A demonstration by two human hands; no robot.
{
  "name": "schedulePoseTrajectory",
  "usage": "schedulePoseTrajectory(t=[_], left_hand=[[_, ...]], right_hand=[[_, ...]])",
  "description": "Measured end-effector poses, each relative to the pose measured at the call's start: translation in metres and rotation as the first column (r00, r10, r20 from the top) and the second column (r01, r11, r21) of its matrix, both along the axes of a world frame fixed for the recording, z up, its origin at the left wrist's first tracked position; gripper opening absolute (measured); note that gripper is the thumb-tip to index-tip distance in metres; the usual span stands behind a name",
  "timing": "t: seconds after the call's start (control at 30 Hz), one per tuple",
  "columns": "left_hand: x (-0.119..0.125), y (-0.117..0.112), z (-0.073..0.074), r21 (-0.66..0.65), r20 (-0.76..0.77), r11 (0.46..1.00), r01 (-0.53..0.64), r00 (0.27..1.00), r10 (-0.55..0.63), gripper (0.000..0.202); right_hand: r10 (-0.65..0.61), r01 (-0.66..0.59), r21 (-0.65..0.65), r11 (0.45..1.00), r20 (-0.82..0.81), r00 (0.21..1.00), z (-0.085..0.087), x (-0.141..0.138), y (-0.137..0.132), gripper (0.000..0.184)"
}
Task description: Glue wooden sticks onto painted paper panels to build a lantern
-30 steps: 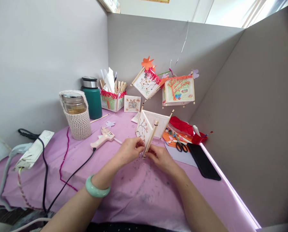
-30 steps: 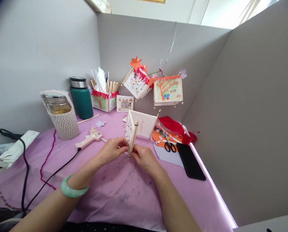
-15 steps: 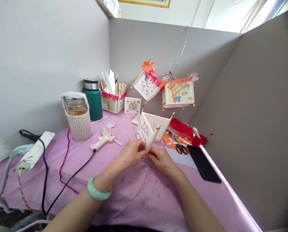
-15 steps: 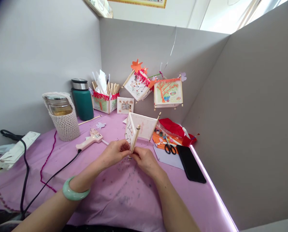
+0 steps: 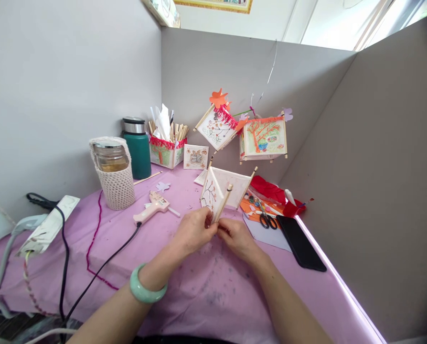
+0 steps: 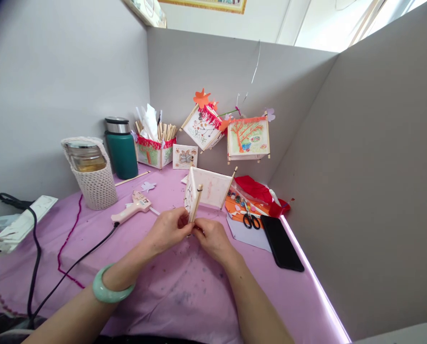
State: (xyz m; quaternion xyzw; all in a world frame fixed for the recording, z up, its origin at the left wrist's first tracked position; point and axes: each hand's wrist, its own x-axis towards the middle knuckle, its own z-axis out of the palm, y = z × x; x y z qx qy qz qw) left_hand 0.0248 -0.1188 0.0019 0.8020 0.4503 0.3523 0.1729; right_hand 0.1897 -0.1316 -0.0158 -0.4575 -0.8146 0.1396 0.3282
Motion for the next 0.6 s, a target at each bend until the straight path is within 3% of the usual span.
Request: schedulePoseTrajectory(t=[0.1, 0.23, 0.37, 0.6], left_hand=[[-0.008, 0.001, 0.005, 0.025, -0.004, 1.000, -0.017, 1.000, 0.017, 0.010], [-0.024, 0.003, 0.016, 0.013, -0.038, 1.000, -0.003, 0.999, 0.004, 0.012], [-0.032, 0.004, 0.020, -0.024, -0.064, 0.999, 0.027, 0.998, -0.028, 0.013], [-0.030, 0.003, 0.010, -0.054, -0.046, 0.997, 0.057, 0.997, -0.059, 0.009]], right_hand=[[-0.017, 0.015, -0.025, 1.000, -0.088, 0.996, 0.004, 0.007, 0.001, 0.015], [-0.241, 0.240, -0.035, 0.970, -0.230, 0.943, 0.007, 0.026, 0.008, 0.023], [-0.387, 0.396, -0.001, 0.918, -0.213, 0.897, 0.003, 0.034, 0.013, 0.024], [-0.312, 0.314, 0.045, 0.948, -0.039, 0.949, -0.006, 0.025, 0.014, 0.020]])
